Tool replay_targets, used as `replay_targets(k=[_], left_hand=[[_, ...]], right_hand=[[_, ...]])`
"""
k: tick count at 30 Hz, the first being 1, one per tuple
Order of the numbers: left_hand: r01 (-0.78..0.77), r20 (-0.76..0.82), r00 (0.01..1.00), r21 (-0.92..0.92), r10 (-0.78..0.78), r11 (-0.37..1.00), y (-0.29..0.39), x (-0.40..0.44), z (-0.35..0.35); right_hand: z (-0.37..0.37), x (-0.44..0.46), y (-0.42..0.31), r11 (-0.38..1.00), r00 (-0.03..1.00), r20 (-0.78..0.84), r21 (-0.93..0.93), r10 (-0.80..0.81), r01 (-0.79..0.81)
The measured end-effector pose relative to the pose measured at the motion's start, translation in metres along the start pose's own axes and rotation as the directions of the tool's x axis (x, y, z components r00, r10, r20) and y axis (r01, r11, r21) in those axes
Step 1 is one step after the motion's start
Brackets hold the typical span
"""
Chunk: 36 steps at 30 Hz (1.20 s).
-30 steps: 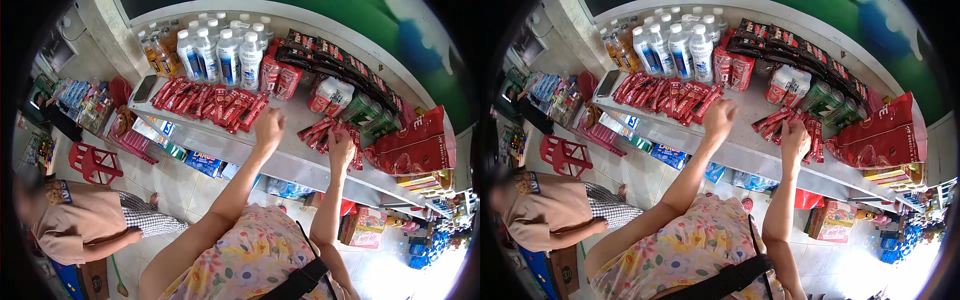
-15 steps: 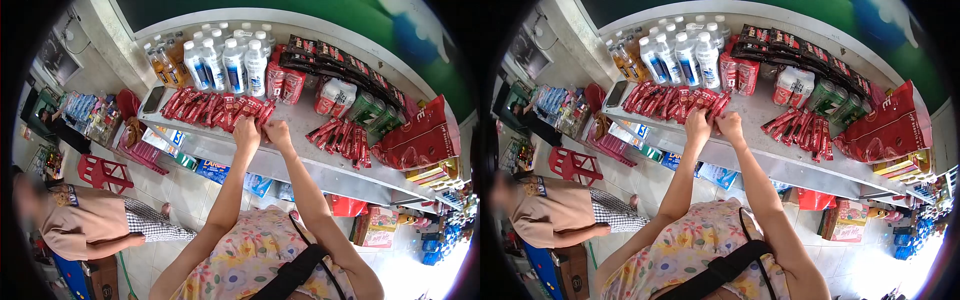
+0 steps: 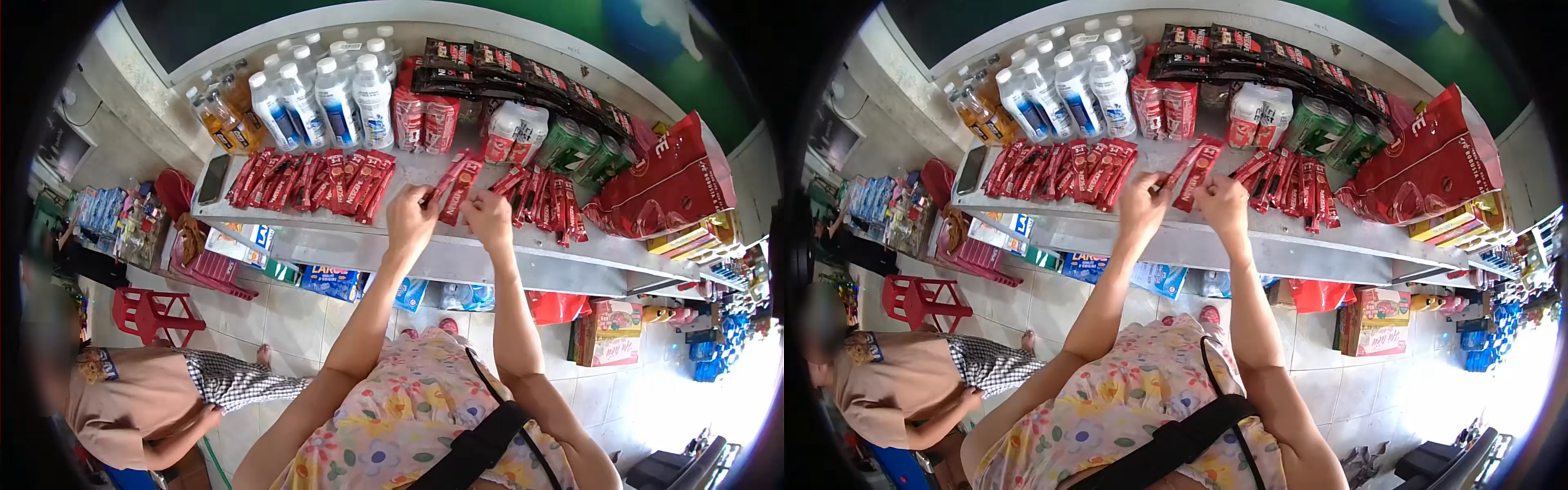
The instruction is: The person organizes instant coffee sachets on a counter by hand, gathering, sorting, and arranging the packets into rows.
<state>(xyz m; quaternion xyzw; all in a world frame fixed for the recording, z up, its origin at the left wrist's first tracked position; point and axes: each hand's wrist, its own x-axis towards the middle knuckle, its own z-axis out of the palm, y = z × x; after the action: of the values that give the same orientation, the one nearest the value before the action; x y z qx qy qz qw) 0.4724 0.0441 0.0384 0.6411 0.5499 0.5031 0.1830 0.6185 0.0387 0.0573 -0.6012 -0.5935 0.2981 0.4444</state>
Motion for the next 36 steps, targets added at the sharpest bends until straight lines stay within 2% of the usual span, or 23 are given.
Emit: replay_targets(k=[1,5,7,8,9,11,12,13,15,17,19,20,21,22,23,24,26,28,32,33,34,35,36], left_hand=[[-0.082,-0.029,0.996,0.011,0.083,0.997,0.005,0.0,0.013],[-0.117,0.097,0.989,0.065,0.111,0.991,0.016,0.004,0.064],[-0.04,0.129,0.991,0.072,0.031,0.997,0.018,-0.003,0.087],[-0.027,0.095,0.995,0.085,0.019,0.996,0.023,-0.001,0.09],[-0.08,0.076,0.994,0.078,0.074,0.994,0.029,-0.001,0.09],[-0.089,0.066,0.994,0.097,0.083,0.991,0.031,-0.006,0.075],[-0.129,-0.01,0.991,0.083,0.13,0.988,0.033,-0.001,0.065],[-0.176,-0.078,0.98,0.068,0.181,0.982,0.031,0.003,0.06],[-0.215,-0.232,0.944,0.104,0.234,0.971,0.021,0.011,0.038],[-0.131,-0.292,0.939,0.186,0.182,0.974,0.006,0.019,0.011],[-0.044,-0.423,0.887,0.317,0.183,0.947,-0.016,0.022,-0.013],[0.03,-0.451,0.885,0.302,0.115,0.953,-0.017,0.02,-0.028],[0.075,-0.501,0.858,0.341,0.114,0.937,-0.026,0.019,-0.038],[0.064,-0.526,0.839,0.354,0.142,0.933,-0.036,0.02,-0.047],[0.085,-0.526,0.834,0.418,0.164,0.904,-0.039,0.018,-0.058],[0.156,-0.513,0.851,0.447,0.11,0.881,-0.044,0.017,-0.066],[0.213,-0.496,0.866,0.494,0.071,0.843,-0.061,0.02,-0.08],[0.415,-0.317,0.9,0.409,-0.3,0.813,-0.086,0.021,-0.088],[0.297,-0.355,0.928,0.513,-0.116,0.806,-0.094,0.017,-0.087],[0.292,-0.354,0.929,0.518,-0.109,0.804,-0.095,0.019,-0.088],[0.286,-0.316,0.937,0.454,-0.148,0.843,-0.09,0.022,-0.089],[0.289,-0.272,0.943,0.384,-0.191,0.877,-0.086,0.021,-0.088],[0.252,-0.3,0.943,0.368,-0.142,0.895,-0.083,0.02,-0.087]], right_hand=[[-0.014,-0.002,-0.001,0.999,0.999,-0.017,-0.025,0.033,-0.034],[-0.046,0.016,0.049,0.963,0.977,-0.191,-0.267,-0.097,0.043],[-0.068,0.017,0.059,0.959,0.98,-0.189,-0.284,-0.06,0.004],[-0.084,0.011,0.04,0.967,0.951,-0.293,-0.256,-0.095,0.018],[-0.103,0.004,0.023,0.949,0.851,-0.479,-0.306,-0.216,0.068],[-0.141,-0.021,-0.049,0.997,0.582,-0.811,-0.079,-0.062,-0.003],[-0.168,-0.028,-0.048,0.976,0.429,-0.884,-0.114,-0.185,0.186],[-0.194,-0.036,-0.054,0.969,0.23,-0.954,-0.147,-0.191,0.196],[-0.236,-0.047,-0.054,0.936,0.016,-0.988,-0.14,-0.153,0.323],[-0.257,-0.053,-0.033,0.845,0.081,-0.985,-0.09,-0.155,0.527],[-0.207,-0.041,-0.049,0.908,0.302,-0.947,0.027,-0.112,0.419],[-0.183,-0.035,-0.058,0.935,0.407,-0.909,0.066,-0.088,0.349],[-0.157,-0.025,-0.048,0.908,0.603,-0.776,0.101,-0.183,0.406],[-0.123,-0.017,-0.05,0.917,0.76,-0.629,0.188,-0.162,0.352],[-0.094,-0.007,-0.039,0.91,0.909,-0.386,0.3,-0.158,0.286],[-0.062,-0.001,-0.026,0.909,0.954,-0.198,0.311,-0.225,0.279],[-0.005,0.001,-0.027,0.916,0.974,0.131,0.383,-0.186,0.123],[0.038,0.003,-0.031,0.948,0.949,0.255,0.301,-0.186,0.105],[0.101,0.019,-0.028,0.98,0.935,0.324,0.176,-0.141,0.087],[0.116,0.024,-0.026,0.985,0.941,0.29,0.074,-0.174,0.159],[0.127,0.027,-0.027,0.974,0.944,0.258,-0.034,-0.207,0.223],[0.134,0.027,-0.029,0.975,0.945,0.259,-0.036,-0.202,0.218],[0.141,0.027,-0.03,0.978,0.954,0.26,-0.107,-0.148,0.18]])
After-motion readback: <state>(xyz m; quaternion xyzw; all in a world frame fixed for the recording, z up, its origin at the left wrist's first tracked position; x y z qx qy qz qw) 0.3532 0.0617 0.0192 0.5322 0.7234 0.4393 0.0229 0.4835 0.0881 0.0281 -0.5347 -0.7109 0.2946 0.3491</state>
